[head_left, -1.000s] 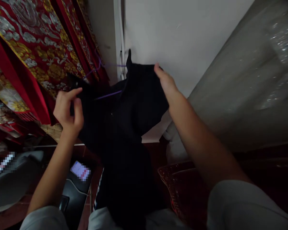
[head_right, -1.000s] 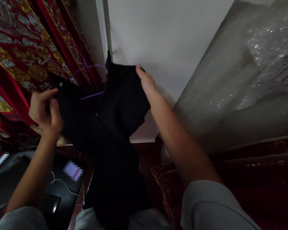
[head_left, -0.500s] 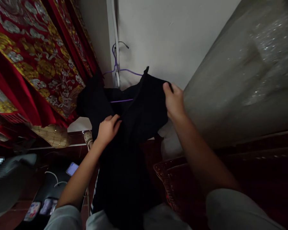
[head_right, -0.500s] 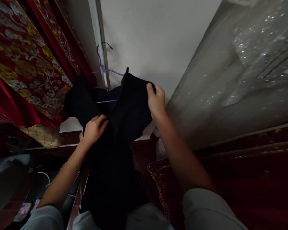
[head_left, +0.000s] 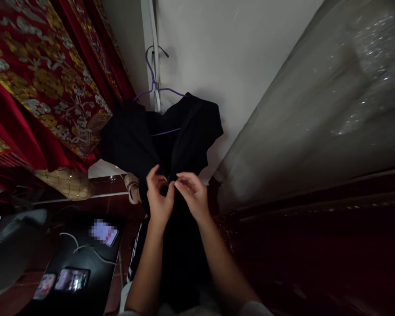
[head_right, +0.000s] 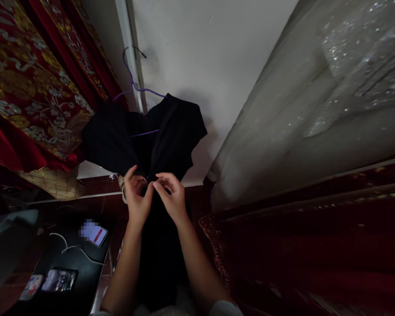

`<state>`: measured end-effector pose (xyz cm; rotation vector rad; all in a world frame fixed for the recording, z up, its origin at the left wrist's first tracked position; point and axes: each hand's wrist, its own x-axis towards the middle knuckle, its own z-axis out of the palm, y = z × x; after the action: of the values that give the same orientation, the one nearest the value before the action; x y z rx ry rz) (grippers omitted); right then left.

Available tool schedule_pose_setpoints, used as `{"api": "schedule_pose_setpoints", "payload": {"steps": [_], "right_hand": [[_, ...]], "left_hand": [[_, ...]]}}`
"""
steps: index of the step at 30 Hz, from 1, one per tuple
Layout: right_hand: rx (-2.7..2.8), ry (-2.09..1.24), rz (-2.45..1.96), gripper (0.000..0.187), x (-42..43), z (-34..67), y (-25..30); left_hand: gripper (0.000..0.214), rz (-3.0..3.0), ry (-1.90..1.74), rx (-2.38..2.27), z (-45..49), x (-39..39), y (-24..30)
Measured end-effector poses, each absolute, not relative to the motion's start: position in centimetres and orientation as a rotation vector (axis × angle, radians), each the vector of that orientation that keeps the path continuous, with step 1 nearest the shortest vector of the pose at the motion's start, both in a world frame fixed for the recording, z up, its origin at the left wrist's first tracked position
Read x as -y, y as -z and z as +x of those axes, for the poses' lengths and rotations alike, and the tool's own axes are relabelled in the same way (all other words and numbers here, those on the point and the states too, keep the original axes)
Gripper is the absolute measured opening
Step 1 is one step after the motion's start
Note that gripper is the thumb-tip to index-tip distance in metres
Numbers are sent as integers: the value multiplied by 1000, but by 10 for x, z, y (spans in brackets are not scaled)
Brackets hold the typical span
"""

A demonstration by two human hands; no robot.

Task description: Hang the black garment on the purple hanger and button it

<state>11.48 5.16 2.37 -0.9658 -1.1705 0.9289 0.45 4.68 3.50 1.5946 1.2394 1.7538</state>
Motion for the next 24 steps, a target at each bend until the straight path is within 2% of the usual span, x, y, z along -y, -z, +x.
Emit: {"api": "schedule_pose_setpoints", "payload": {"steps": [2, 6, 8, 14, 24], "right_hand": [[1217, -927, -912, 23, -52, 117, -33], [1303, -916, -843, 20, -48, 110, -45], [1228, -912, -867, 20, -45, 103, -44], [1137, -886, -946, 18, -49, 99, -37], [1534, -665, -953, 16, -71, 122, -43]], "left_hand": [[64, 1393, -1830, -1184, 6, -41, -36], [26, 1314, -1813, -1193, 5, -31, -40], [17, 1306, -1789, -1203, 4, -27, -42], [25, 1187, -1743, -1169, 7, -20, -42], [21, 1141, -1720, -1158, -3, -20, -36]]}}
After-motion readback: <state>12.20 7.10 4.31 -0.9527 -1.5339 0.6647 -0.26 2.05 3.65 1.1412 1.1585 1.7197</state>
